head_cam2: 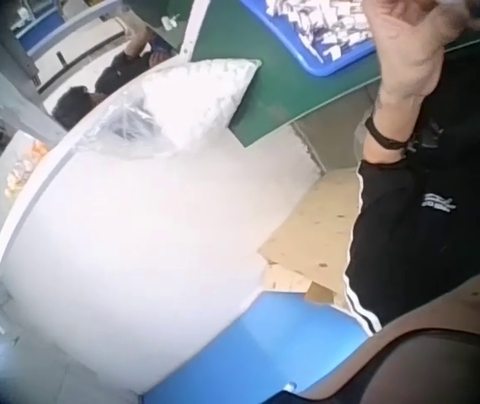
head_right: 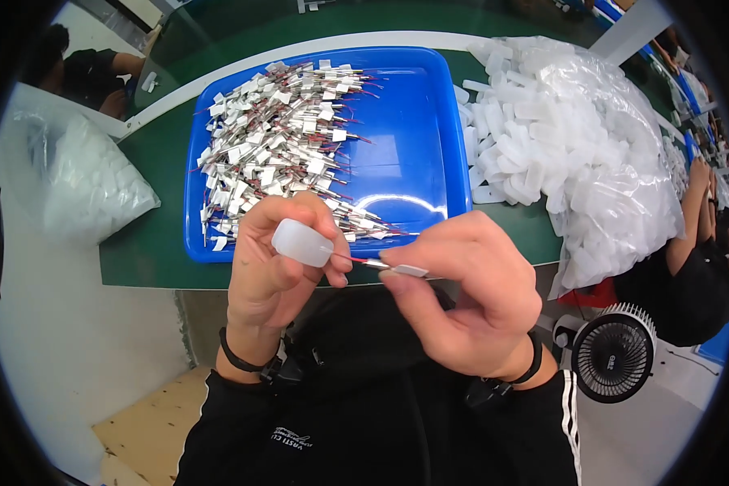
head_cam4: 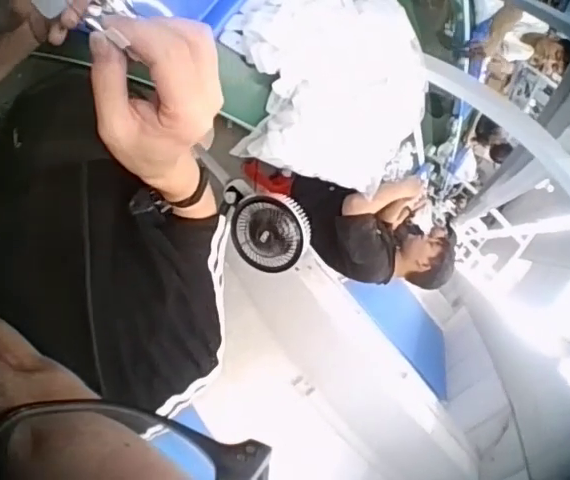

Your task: Assembling small electronic wiring components into plastic housings at a factory workstation.

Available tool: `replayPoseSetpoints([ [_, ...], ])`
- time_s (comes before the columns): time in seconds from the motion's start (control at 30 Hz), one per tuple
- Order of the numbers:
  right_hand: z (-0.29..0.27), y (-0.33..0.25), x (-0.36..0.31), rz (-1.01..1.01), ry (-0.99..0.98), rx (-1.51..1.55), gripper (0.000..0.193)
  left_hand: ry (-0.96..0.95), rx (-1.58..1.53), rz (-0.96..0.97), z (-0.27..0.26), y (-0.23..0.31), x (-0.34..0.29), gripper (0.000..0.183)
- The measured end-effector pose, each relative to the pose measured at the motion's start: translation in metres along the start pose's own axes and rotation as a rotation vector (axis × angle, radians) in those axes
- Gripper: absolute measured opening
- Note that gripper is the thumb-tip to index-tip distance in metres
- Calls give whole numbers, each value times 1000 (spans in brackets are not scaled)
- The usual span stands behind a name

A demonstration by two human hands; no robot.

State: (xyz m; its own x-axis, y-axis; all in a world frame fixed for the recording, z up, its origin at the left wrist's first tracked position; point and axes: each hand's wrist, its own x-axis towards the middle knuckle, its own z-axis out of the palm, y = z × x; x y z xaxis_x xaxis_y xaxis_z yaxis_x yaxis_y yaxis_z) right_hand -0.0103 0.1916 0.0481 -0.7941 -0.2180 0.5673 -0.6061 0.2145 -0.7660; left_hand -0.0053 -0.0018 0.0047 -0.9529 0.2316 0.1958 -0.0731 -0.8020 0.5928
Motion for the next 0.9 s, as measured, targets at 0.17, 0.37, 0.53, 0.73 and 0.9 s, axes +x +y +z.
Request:
replayPoseSetpoints([
  [0.17,-3,2,3,-46,-63,-49,23,4,56,-41,1,-1,0,39],
  [0.37,-4,-2,4,-29,-81,-59,23,-28,-8,-1,-2,-5,0,35],
  [0.53,-6,-2,2,-24,-100,-78,24,26,176,-47,3,0,-2,44],
  [0.73,-8,-2,0,-2,-86,-43,22,47,203,-97,3,-3,-1,45],
  [0.9,-8,-1,2,12,-88,-6,20,-18,2,-58,-3,-8,-2,37],
])
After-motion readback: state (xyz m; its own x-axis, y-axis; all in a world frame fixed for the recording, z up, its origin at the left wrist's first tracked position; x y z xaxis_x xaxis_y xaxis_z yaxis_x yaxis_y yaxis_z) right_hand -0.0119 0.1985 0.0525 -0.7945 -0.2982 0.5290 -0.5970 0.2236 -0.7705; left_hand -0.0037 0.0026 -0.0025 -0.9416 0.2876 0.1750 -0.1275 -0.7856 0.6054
